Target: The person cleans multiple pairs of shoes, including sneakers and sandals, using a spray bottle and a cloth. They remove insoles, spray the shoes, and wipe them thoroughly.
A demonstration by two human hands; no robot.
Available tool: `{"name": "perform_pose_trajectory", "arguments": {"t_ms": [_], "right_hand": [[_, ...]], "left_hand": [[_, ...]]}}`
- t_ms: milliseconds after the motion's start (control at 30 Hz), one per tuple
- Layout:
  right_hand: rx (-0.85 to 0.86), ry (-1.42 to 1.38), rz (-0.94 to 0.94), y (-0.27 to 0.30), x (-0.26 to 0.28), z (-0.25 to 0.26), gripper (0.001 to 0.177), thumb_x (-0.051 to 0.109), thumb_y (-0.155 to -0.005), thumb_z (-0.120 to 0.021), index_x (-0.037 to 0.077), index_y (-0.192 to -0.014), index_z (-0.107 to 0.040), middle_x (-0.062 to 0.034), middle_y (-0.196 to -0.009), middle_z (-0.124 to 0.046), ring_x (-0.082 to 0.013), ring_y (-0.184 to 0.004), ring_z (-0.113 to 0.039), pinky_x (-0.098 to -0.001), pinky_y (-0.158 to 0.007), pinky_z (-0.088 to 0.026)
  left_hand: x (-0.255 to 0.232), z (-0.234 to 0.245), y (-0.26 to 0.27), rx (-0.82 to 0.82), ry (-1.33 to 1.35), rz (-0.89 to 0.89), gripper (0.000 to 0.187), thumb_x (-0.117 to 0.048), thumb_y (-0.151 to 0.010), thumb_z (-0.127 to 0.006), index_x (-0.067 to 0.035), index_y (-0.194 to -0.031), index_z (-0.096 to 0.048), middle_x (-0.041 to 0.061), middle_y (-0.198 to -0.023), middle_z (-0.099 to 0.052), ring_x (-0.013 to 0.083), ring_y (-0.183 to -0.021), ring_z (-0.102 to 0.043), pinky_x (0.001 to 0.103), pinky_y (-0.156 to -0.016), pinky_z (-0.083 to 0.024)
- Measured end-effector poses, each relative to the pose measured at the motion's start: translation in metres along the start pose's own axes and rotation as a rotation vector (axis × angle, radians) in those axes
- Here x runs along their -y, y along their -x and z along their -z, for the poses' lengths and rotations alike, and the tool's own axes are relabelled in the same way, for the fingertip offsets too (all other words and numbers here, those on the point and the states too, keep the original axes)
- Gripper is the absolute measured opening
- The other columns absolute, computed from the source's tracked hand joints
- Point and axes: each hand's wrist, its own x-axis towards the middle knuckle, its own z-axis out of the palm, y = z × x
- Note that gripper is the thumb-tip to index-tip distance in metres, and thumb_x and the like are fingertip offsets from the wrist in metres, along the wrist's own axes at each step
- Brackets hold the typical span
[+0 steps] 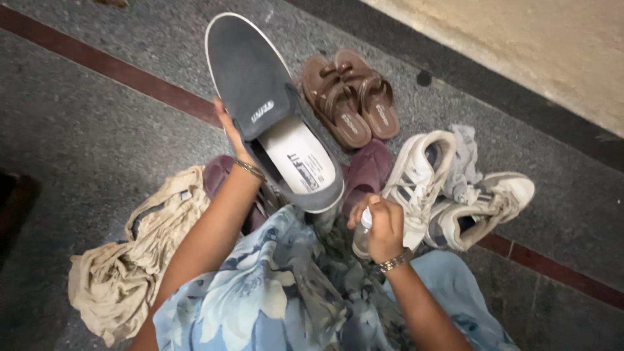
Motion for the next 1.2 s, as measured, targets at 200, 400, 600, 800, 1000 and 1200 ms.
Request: {"name": "perform_pose_trajectory", "arguments": {"t_ms": [200, 400, 600, 800, 1000, 1200], "right_hand": [[-0.148, 0.127, -0.173, 0.008, -0.090, 0.048, 0.047, 0.031, -0.102, -0.041, -0.001, -0.072, -0.060, -0.0110, -0.061, -0.063, -0.0221, -0.054, -0.064, -0.0355, -0.056, -0.052], [-0.219, 0.790, -0.180, 0.018, -0.146, 0.058, 0.035, 0.033, -0.099, -0.054, 0.003, -0.086, -0.069, -0.0145, -0.075, -0.067, -0.0294, -0.070, -0.066, -0.0417, -0.064, -0.051], [0.009, 1.299, 0.512, 0.024, -0.131, 0.022, 0.050, 0.042, -0.074, -0.074, 0.003, -0.106, -0.068, -0.0152, -0.114, -0.066, -0.0357, -0.104, -0.062, -0.0506, -0.085, -0.050], [0.201, 1.303, -0.012, -0.004, -0.112, 0.004, 0.033, 0.029, -0.078, -0.073, 0.008, -0.104, -0.071, -0.0152, -0.102, -0.070, -0.0359, -0.093, -0.067, -0.0508, -0.081, -0.053], [-0.091, 0.006, 0.000, -0.039, -0.001, 0.043, 0.040, 0.013, -0.081, -0.055, 0.002, -0.119, -0.063, -0.0082, -0.107, -0.068, -0.0194, -0.095, -0.066, -0.0321, -0.083, -0.055], [0.063, 0.122, 0.262, -0.109, 0.042, -0.043, 0.041, 0.011, -0.098, -0.067, 0.006, -0.136, -0.054, -0.0118, -0.134, -0.060, -0.0238, -0.125, -0.059, -0.0378, -0.109, -0.048]], "left_hand": [[0.002, 0.013, 0.001, -0.060, -0.045, -0.039, 0.090, -0.073, -0.087, -0.056, -0.008, -0.150, -0.048, 0.011, -0.148, -0.056, 0.0323, -0.133, -0.057, 0.048, -0.117, -0.048], [-0.001, 0.001, 0.016, 0.013, -0.106, 0.019, 0.097, -0.078, -0.082, -0.057, -0.011, -0.151, -0.045, 0.011, -0.151, -0.054, 0.0313, -0.137, -0.055, 0.049, -0.120, -0.046], [-0.004, 0.001, 0.021, -0.070, -0.115, 0.085, 0.095, -0.078, -0.082, -0.058, -0.009, -0.147, -0.052, 0.011, -0.144, -0.059, 0.0310, -0.129, -0.060, 0.048, -0.114, -0.049], [-0.007, 0.005, 0.019, -0.035, -0.076, 0.089, 0.090, -0.074, -0.086, -0.062, -0.006, -0.145, -0.054, 0.012, -0.140, -0.061, 0.0285, -0.125, -0.062, 0.045, -0.110, -0.052], [-0.003, -0.005, 0.031, 0.036, 0.079, 0.201, 0.092, -0.074, -0.089, -0.060, -0.001, -0.145, -0.054, 0.018, -0.139, -0.061, 0.0302, -0.122, -0.064, 0.045, -0.108, -0.054], [0.026, -0.020, 0.050, 0.031, 0.111, 0.419, 0.085, -0.068, -0.089, -0.059, -0.003, -0.142, -0.053, 0.018, -0.135, -0.065, 0.0322, -0.119, -0.066, 0.046, -0.105, -0.056]]}}
